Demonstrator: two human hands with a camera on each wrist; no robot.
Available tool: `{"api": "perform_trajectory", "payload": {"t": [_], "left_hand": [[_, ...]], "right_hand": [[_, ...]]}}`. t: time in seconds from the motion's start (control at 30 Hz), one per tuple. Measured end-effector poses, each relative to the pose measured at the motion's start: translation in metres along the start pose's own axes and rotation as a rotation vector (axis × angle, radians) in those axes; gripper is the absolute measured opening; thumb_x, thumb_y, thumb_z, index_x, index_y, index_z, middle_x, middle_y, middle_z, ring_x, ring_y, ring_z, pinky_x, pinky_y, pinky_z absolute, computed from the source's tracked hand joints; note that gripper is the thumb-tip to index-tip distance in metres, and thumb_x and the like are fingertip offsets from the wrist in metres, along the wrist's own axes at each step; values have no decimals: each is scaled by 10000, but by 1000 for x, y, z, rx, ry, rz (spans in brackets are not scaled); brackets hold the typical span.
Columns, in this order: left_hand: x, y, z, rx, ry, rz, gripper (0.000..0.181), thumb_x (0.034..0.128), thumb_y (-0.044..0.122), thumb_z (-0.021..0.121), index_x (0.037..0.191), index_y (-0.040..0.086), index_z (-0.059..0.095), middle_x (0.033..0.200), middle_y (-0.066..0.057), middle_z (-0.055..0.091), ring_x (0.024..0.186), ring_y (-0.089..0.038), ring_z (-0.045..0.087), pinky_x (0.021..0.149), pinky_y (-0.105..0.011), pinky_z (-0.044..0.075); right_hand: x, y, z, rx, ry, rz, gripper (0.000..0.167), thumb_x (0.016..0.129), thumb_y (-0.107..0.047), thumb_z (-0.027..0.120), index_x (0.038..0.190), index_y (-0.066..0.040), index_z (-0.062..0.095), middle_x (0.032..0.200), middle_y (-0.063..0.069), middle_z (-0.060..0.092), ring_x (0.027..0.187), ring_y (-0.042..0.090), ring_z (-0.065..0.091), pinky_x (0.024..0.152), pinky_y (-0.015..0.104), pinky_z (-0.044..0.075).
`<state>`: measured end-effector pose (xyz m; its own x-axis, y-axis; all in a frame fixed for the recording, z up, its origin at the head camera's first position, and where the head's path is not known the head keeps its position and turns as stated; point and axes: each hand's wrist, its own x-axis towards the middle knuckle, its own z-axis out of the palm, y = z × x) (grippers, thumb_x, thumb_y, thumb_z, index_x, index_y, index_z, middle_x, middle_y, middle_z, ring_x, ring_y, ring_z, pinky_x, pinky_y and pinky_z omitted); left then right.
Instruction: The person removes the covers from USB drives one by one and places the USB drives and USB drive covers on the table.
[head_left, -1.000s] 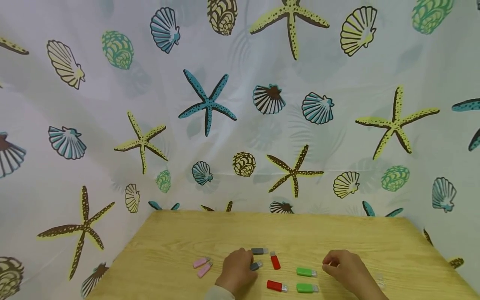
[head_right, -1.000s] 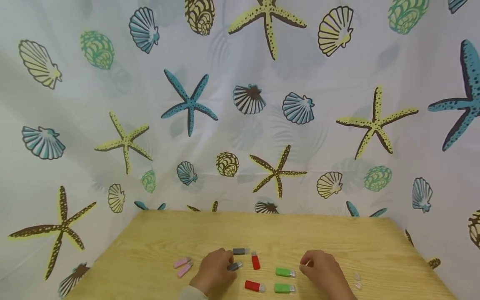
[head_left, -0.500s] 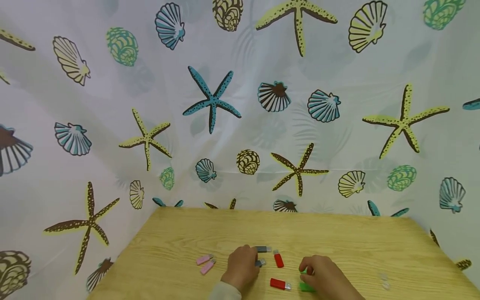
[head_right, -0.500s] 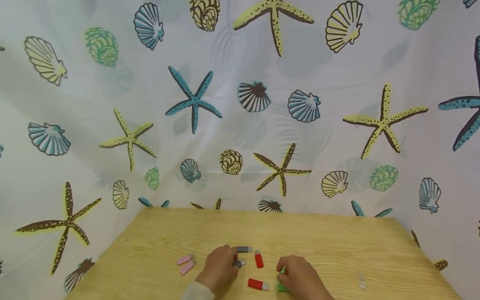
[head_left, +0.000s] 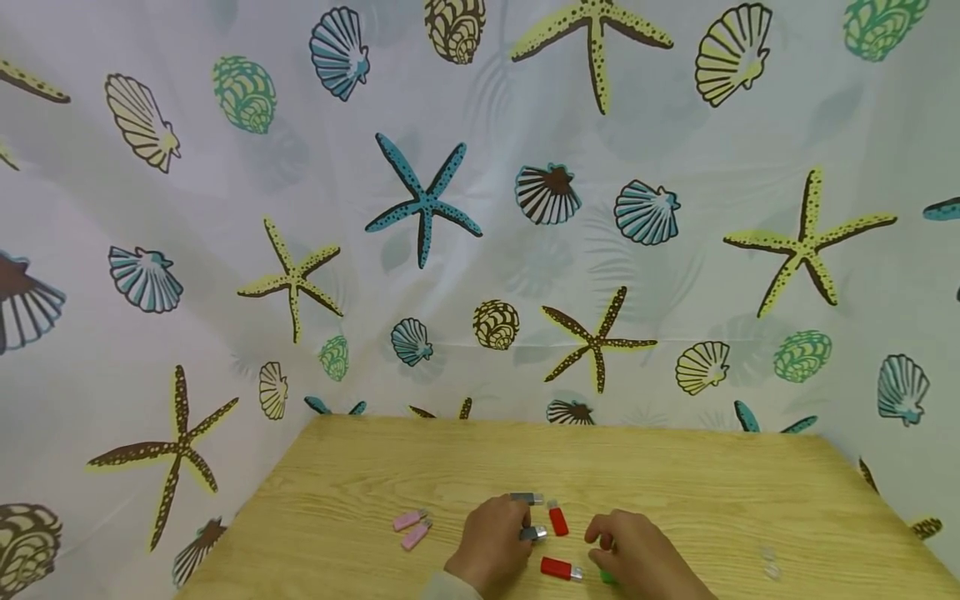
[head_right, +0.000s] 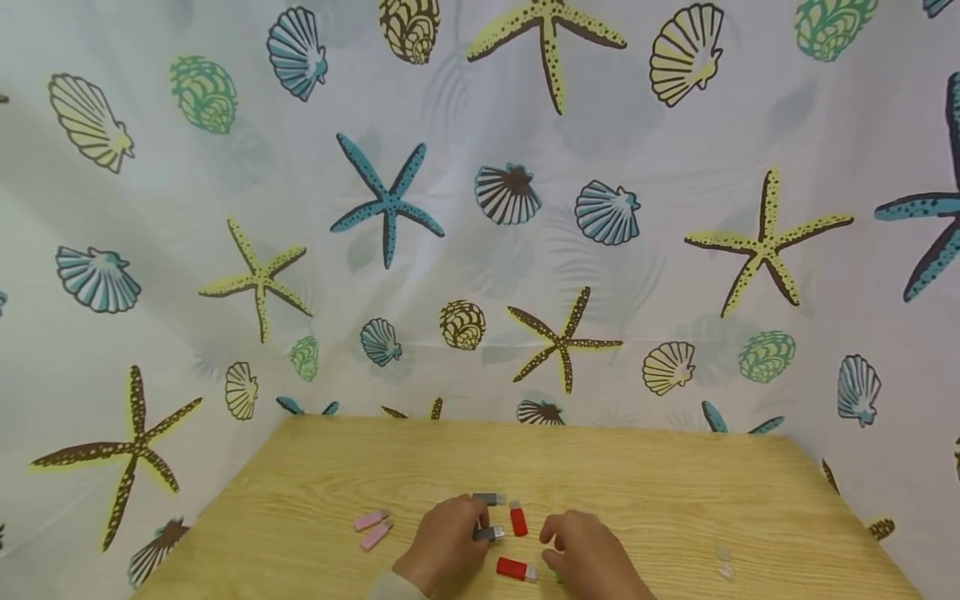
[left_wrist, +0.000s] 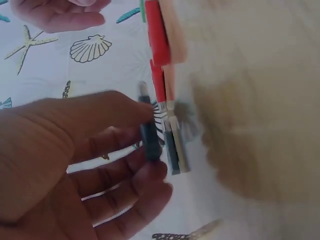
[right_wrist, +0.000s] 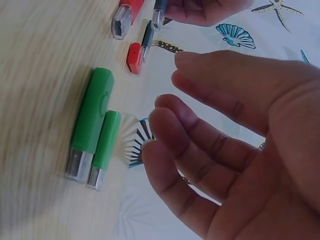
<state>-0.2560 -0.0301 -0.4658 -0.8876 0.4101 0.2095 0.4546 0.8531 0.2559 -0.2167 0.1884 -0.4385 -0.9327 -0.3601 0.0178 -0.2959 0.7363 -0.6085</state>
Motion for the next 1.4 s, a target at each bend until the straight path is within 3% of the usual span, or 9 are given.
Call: {"api": "perform_trajectory", "payload": {"t": [0.3,0.47,0.73,1.0,1.4], "left_hand": [[-3,9,-22,-30,-24,143,191,748,192,822,727,195,632,671,137,506,584,-17,407,546,-206,366],[-11,19,-44,-47,-44,220,185,758,187,817,765,194,632,690,148,515,592,4,409,548,-185,365],[-27,38,-83,-50,-111,318,140,812,192,782,901,195,673,783,139,566,638,25,440,576,-156,396],[-38,47,-103,-24,-110,347,138,839,202,758,912,217,642,790,141,524,656,10,422,593,-165,384],[-40,49,-107,-17,-118,345,149,823,195,770,903,210,645,789,130,519,652,8,415,583,-163,379]], "right_hand": [[-2,-6,-3,26,0,-122,135,845,-168,742,938,-88,685,771,-30,586,643,75,512,563,280,447],[-7,-20,-8,44,-1,-212,192,842,-203,749,969,-80,675,797,-59,595,674,57,524,578,255,463],[-17,-44,-18,63,-11,-283,224,870,-266,723,1020,-106,674,871,-88,626,724,11,541,627,261,501],[-23,-55,-22,103,-40,-352,173,895,-266,693,1009,-136,695,910,-117,641,756,3,555,639,243,496],[-23,-59,-22,91,-7,-414,113,911,-288,671,907,-178,695,831,-168,618,734,-28,544,633,229,489]]}}
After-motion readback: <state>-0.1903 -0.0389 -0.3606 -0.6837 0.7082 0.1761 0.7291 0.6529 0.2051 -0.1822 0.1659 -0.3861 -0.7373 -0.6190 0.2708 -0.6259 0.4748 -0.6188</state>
